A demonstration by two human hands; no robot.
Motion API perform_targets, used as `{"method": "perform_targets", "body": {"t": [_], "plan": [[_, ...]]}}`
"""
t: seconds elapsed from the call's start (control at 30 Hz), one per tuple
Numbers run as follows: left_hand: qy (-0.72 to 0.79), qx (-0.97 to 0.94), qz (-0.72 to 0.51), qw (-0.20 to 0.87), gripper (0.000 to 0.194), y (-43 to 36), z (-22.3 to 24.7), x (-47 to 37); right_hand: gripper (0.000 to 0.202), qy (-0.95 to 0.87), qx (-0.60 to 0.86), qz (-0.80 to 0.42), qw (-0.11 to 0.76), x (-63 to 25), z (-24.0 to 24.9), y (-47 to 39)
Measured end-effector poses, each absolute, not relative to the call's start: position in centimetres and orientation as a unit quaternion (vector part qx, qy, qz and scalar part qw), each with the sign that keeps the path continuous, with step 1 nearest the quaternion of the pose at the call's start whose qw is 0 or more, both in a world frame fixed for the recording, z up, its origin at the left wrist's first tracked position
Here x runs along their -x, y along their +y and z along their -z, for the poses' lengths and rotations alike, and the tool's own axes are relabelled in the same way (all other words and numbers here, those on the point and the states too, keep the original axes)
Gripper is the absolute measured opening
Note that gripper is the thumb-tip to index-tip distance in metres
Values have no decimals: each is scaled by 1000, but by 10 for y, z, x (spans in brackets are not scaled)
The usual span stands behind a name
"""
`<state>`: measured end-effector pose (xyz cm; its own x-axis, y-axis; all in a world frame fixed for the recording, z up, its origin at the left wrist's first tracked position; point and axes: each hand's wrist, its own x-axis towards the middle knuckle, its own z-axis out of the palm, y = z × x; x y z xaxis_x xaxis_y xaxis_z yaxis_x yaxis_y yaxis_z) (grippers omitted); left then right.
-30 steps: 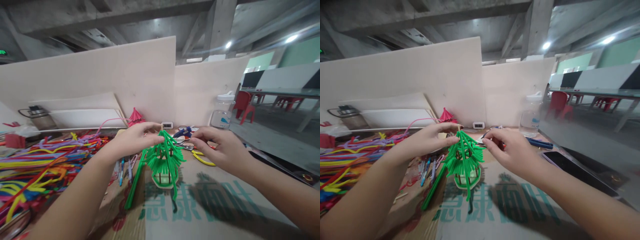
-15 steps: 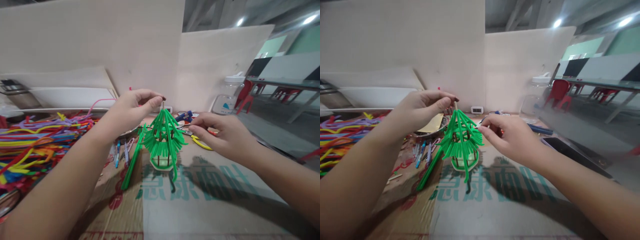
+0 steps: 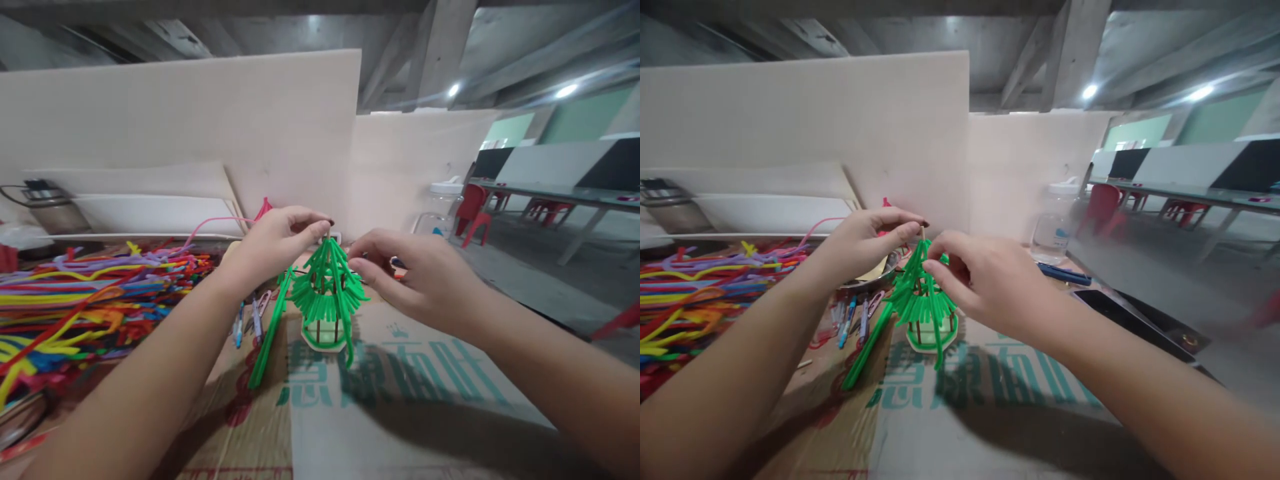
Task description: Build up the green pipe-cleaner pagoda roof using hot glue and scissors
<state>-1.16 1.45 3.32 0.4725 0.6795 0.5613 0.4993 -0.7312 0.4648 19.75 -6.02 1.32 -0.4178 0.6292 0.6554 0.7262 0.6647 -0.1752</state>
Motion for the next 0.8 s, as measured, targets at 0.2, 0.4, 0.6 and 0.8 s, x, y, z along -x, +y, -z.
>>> {"method": "perform_targets", "body": {"t": [0.2,0.4,0.6,0.8], "plan": [[347,-852,-378,104,31,13,-30,8,17,-834,400,44,378,-195,-11,-43],[355,-852,-374,92,30,11,-29,6,20,-833,361,110,404,-203,6,-35],[352,-856,-367,96,30,14,-28,7,26,-834,312,237,388,-198,13,-33],[342,-859,-370,87,30,14,-29,8,32,-840,325,259,349,-195,18,-29]]}}
